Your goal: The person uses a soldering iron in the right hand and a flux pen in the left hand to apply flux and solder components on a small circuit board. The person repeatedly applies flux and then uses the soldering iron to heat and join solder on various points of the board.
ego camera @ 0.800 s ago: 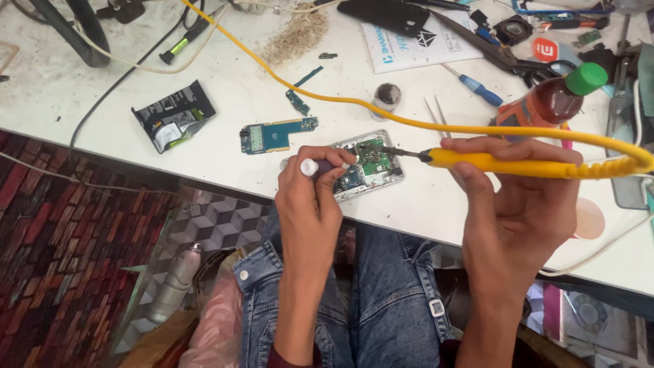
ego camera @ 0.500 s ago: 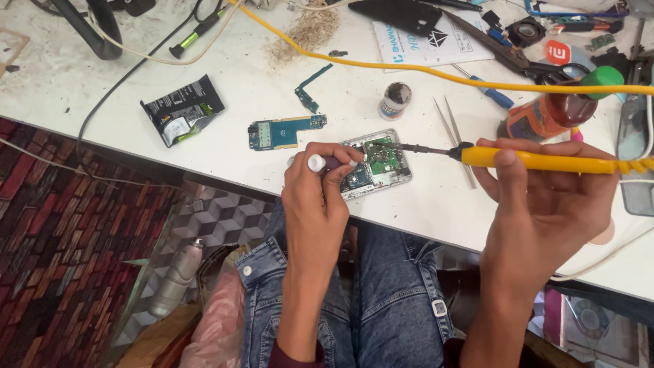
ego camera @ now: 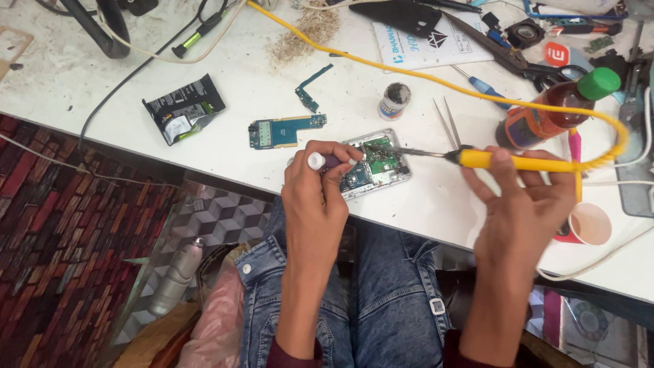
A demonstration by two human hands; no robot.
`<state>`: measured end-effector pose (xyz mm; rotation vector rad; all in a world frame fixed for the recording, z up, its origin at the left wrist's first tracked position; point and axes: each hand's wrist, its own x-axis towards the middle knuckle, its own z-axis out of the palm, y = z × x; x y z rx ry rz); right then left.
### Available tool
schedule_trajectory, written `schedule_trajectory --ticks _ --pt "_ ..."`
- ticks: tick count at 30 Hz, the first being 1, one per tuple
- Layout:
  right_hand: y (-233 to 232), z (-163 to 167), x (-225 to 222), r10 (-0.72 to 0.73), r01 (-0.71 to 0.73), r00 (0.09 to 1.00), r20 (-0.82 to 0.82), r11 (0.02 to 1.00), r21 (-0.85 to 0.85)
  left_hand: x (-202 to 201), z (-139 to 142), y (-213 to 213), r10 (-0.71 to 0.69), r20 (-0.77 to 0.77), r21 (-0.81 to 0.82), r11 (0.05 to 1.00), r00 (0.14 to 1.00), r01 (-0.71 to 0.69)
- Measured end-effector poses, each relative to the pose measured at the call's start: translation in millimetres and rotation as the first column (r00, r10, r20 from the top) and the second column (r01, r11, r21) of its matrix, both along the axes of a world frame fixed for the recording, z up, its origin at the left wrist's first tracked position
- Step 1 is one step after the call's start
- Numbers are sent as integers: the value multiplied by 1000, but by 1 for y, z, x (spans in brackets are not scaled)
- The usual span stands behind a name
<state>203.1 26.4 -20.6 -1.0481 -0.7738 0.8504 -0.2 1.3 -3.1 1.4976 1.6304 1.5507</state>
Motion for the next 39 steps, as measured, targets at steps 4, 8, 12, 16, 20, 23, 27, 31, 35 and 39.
schedule_trajectory --ticks 4,8,12,16,20,23,27,31,35,39 --pt "2 -5 -2 -20 19 1000 -20 999 -50 0 0 1 -7 7 17 1000 1000 7" --pt "-1 2 0 -21 20 998 -66 1000 -17 -1 -1 1 -26 56 18 1000 998 25" --pt "-2 7 3 -39 37 998 -46 998 -47 -1 -1 3 -40 110 12 999 993 39" --pt "-1 5 2 -60 58 997 -48 997 -50 -1 -1 2 -34 96 8 999 995 34" --pt "-1 1 2 -51 50 998 -38 998 -41 -2 -1 1 -26 38 26 999 999 25" --pt "0 -2 3 -48 47 998 -34 998 -43 -2 -1 1 -32 48 32 999 998 31" --pt "3 -6 3 -17 14 997 -77 999 -41 -1 -1 1 -42 88 22 999 995 40" --pt "3 -10 1 18 -24 996 -89 997 -68 -2 -1 1 -16 36 17 1000 999 16" --pt "1 -4 3 -18 13 994 -107 999 -45 -3 -3 2 -41 92 44 998 995 37" --pt "-1 10 6 -27 24 996 -82 999 -38 -3 -5 2 -34 99 39 999 994 30"
